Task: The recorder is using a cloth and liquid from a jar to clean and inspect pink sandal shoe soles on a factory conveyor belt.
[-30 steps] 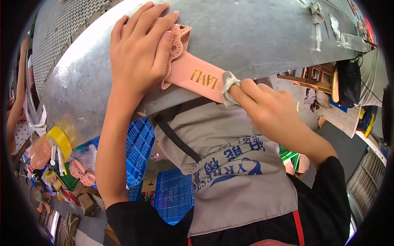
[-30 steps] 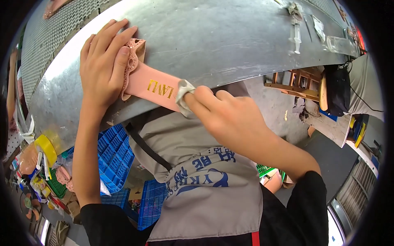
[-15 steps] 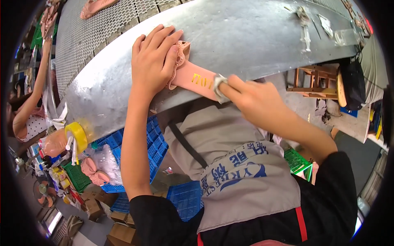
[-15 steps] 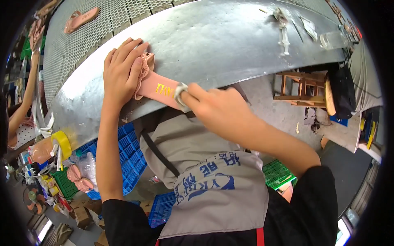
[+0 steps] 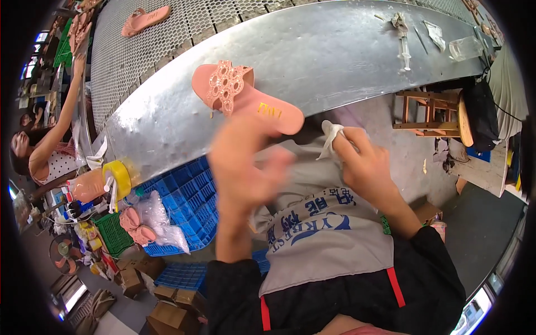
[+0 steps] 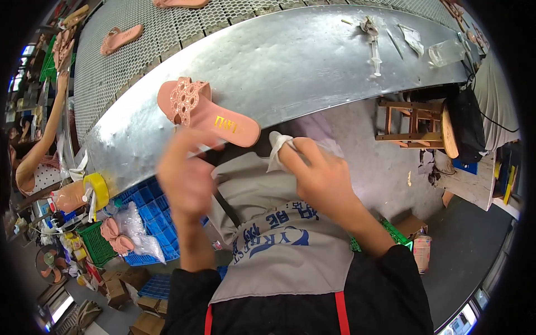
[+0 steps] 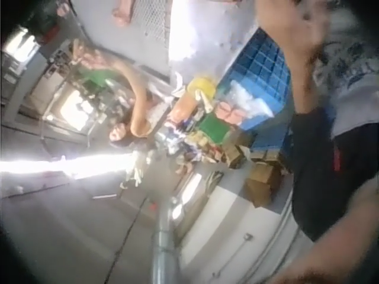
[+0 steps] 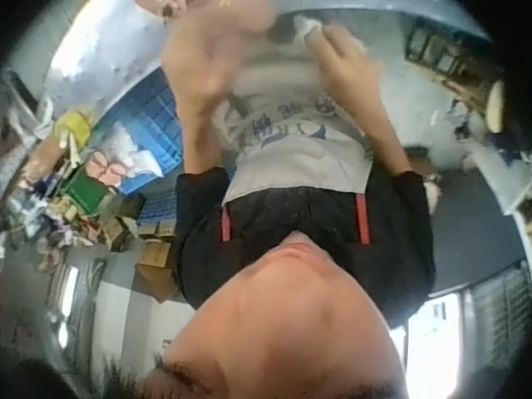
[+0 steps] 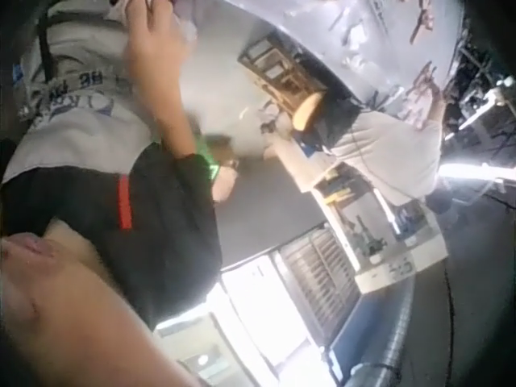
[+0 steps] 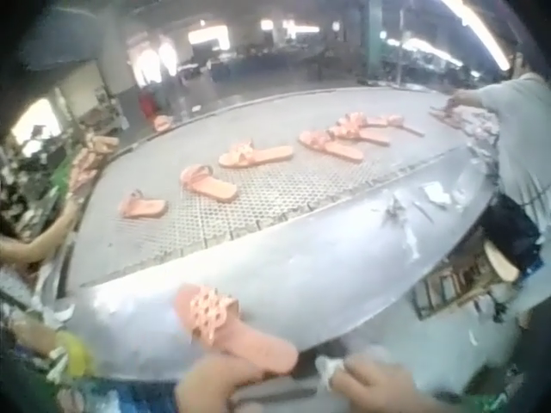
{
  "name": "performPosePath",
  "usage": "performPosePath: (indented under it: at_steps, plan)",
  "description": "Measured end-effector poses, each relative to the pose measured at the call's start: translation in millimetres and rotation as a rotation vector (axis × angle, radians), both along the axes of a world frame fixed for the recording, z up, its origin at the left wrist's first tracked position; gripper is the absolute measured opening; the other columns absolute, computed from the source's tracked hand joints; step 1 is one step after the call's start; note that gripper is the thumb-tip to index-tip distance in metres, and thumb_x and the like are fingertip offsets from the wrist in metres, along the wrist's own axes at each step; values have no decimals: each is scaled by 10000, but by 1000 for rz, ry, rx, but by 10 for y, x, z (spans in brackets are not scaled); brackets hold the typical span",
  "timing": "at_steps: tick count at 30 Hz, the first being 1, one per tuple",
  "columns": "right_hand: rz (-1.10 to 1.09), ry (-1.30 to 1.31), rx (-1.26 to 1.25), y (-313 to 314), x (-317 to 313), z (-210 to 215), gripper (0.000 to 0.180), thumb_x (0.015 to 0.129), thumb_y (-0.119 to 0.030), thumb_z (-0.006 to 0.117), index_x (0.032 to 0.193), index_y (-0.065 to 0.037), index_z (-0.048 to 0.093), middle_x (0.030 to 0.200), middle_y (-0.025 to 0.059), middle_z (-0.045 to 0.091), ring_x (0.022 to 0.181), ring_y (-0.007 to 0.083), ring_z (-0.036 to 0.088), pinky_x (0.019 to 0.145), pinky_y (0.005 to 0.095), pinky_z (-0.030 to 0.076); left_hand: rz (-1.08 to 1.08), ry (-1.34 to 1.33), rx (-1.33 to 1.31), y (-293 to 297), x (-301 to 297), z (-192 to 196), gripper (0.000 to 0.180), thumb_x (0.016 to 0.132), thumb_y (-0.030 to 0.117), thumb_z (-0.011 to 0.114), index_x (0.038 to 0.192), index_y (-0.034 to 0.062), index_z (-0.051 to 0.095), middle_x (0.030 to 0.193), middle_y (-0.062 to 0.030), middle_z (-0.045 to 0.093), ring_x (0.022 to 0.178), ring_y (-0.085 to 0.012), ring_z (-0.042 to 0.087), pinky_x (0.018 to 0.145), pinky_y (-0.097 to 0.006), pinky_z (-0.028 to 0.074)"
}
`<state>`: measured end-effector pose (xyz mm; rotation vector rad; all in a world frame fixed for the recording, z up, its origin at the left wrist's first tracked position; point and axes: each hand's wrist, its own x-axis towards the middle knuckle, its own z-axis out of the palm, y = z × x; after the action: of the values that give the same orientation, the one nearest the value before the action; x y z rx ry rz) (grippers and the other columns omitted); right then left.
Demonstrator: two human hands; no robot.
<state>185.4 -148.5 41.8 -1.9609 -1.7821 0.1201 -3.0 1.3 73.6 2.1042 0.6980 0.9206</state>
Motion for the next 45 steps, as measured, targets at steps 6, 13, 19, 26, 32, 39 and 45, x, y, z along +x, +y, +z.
performPosePath:
  at_steps: [6, 13, 19, 26, 32, 39, 45]
  plan:
    - [59, 49, 331, 160, -18, -125, 411, 701, 30, 669, 1103, -52, 687, 1052, 89, 644, 728, 243, 664, 575, 336, 532, -2, 60, -147, -563, 342, -153, 215, 839, 166, 800, 906, 20, 657, 767, -95, 615, 654, -287, 579, 592, -387, 463]
    - [157, 890, 244, 191, 105, -279, 508, 781, 6, 588, 1288, 30, 611, 1178, 153, 627, 815, 198, 666, 563, 303, 510, -12, 61, 133, -479, 457, -279, 133, 851, 51, 770, 889, 19, 646, 742, -94, 598, 631, -274, 565, 553, -386, 438]
    - [176, 2420, 85, -25, 201, -192, 358, 991, -203, 556, 1321, -63, 553, 1223, 102, 607, 700, 101, 531, 508, 237, 399, -20, 31, 5, -580, 838, -467, 130, 860, 55, 768, 896, 15, 649, 740, -121, 593, 616, -288, 565, 551, -386, 441]
    - [-127, 2328, 117, -107, 501, -226, 179, 1024, -256, 643, 1114, -109, 592, 864, -4, 637, 672, 71, 539, 527, 224, 391, -203, 116, -49, -572, 840, -528, 128, 869, -13, 728, 991, 18, 703, 768, -140, 634, 647, -293, 622, 583, -379, 478]
    - [-759, 406, 535, -347, 2212, 167, 173, 1005, -187, 659, 997, -15, 675, 789, -10, 647, 713, 48, 533, 650, 238, 444, 304, 3, 273, -32, 98, -381, 24, 887, -32, 621, 883, -22, 642, 799, -118, 667, 723, -270, 641, 722, -367, 529]
    - [-974, -340, 462, -359, 3866, 599, 253, 1022, -286, 600, 1145, -76, 671, 973, 157, 719, 852, 327, 697, 729, 385, 522, 736, 30, 171, 544, -657, -875, 176, 1035, 102, 536, 1063, -36, 641, 920, -106, 636, 802, -202, 622, 744, -337, 513]
    - [-967, -322, 452, -406, 4676, 428, 291, 1011, -334, 581, 1178, -117, 679, 1045, 183, 710, 985, 409, 666, 816, 464, 529, 798, -214, -62, 636, -802, -1415, 215, 1044, 113, 506, 1179, -28, 596, 996, -116, 639, 852, -228, 624, 751, -338, 512]
